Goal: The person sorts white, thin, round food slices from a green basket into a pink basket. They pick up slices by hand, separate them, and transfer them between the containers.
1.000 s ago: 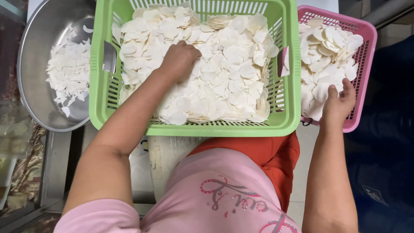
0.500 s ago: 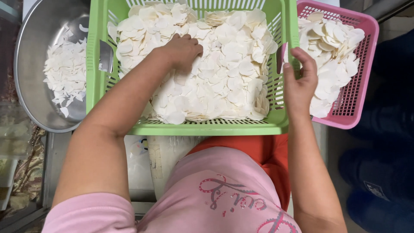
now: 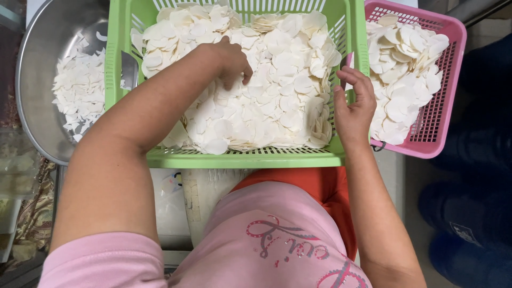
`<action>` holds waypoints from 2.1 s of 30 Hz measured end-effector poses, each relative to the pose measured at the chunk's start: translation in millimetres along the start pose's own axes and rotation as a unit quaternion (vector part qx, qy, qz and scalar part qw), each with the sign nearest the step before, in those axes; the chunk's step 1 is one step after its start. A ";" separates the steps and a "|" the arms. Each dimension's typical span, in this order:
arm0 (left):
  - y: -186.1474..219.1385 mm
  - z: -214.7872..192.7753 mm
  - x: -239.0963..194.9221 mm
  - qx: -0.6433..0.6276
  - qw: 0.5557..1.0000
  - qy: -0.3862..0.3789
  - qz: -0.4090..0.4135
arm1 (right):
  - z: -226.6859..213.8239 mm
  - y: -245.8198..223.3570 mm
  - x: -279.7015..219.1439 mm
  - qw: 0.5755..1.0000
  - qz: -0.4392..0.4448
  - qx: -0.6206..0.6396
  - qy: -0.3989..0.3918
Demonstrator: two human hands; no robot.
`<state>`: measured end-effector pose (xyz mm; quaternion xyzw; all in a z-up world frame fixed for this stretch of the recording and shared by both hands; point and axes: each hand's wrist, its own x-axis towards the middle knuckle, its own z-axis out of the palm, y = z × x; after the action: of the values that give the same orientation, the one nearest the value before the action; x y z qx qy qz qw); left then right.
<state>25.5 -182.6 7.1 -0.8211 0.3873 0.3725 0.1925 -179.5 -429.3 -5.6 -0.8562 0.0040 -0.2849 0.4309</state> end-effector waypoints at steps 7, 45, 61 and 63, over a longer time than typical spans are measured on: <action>-9.1 27.5 31.8 0.176 0.981 0.049 0.072 | 1.1 4.1 0.1 1.000 -0.021 -0.003 0.003; 98.2 -16.2 -12.3 -0.503 0.778 0.353 0.132 | 26.2 -1.5 -1.6 0.777 0.411 0.475 -0.033; 107.6 -9.7 -9.6 -0.526 0.750 0.371 0.154 | 13.4 -6.9 2.1 0.749 0.418 0.511 -0.052; 106.8 -11.9 -11.1 -0.515 0.755 0.377 0.152 | 13.9 -1.9 0.5 0.746 0.421 0.513 -0.054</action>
<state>-57.0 -251.1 20.3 -0.8006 0.2979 0.2003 -0.4798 -172.7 -418.0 -10.4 -0.4319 0.1941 0.0130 0.8807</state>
